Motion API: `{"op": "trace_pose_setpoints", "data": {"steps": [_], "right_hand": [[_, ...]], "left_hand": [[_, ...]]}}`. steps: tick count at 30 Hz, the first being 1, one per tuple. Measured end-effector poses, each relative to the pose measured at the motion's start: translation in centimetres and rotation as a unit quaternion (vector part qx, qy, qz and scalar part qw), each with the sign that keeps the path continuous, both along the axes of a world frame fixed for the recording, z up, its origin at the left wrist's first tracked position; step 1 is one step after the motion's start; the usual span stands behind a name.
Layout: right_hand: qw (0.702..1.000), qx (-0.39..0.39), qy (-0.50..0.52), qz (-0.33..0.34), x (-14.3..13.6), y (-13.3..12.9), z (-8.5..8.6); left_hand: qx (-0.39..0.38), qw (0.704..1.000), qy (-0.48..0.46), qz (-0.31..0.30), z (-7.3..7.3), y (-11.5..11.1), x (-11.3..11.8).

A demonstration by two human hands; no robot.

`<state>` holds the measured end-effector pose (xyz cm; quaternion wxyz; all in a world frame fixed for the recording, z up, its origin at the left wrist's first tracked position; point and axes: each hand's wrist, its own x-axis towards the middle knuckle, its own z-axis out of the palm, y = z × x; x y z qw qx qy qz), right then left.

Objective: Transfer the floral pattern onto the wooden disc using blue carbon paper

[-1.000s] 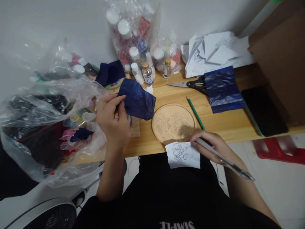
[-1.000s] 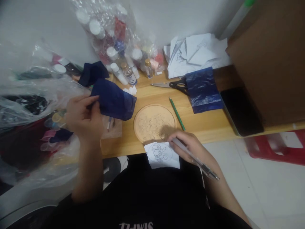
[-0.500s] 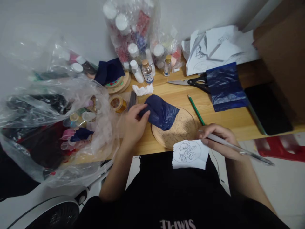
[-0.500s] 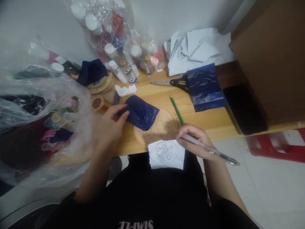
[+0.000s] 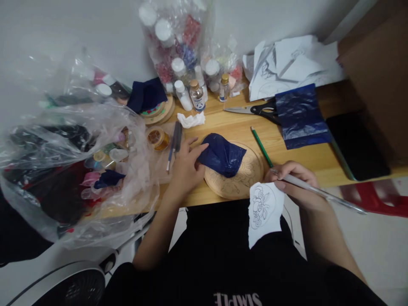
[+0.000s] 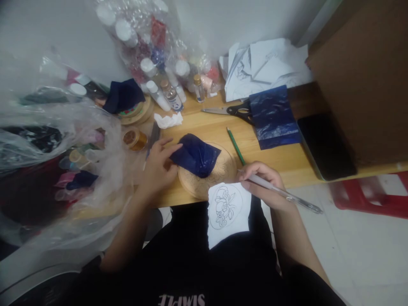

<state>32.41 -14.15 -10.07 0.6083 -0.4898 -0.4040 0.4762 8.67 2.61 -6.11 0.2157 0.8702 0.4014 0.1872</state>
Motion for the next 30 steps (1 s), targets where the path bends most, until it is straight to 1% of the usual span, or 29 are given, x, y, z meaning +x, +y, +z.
{"op": "trace_pose_setpoints", "data": {"steps": [2,4,8,10,15,20,24,27,30], "right_hand": [[1.0,0.009,0.018,-0.003,-0.1,0.1,0.1],[0.999,0.016,0.045,-0.008,-0.2,0.2,0.3],[0.993,0.023,0.111,-0.017,-0.1,0.5,0.7],[0.989,0.025,0.143,-0.023,-0.1,0.6,0.8],[0.977,0.016,0.207,-0.039,-0.2,0.8,1.1],[0.976,0.004,0.212,-0.046,-0.2,0.9,1.3],[0.974,-0.021,0.216,-0.06,-0.1,0.9,1.1],[0.969,-0.036,0.231,-0.077,-0.1,0.9,0.7],[0.959,-0.063,0.267,-0.075,-0.2,0.8,0.7]], "left_hand": [[0.02,0.999,0.011,-0.032,-0.3,0.2,-0.1],[0.046,0.997,0.019,-0.052,-0.6,0.4,-0.1],[0.129,0.989,0.024,-0.066,-1.1,0.5,0.1],[0.154,0.985,0.019,-0.073,-1.1,0.5,0.2],[0.136,0.99,0.017,-0.038,-0.9,0.3,0.0],[0.134,0.991,-0.001,-0.022,-1.2,-0.2,-0.6],[0.142,0.99,0.002,-0.014,-1.6,-0.5,-1.2],[0.143,0.99,0.004,-0.018,-1.6,-0.4,-1.3],[0.147,0.988,0.005,-0.049,-1.0,-0.3,-0.7]]}}
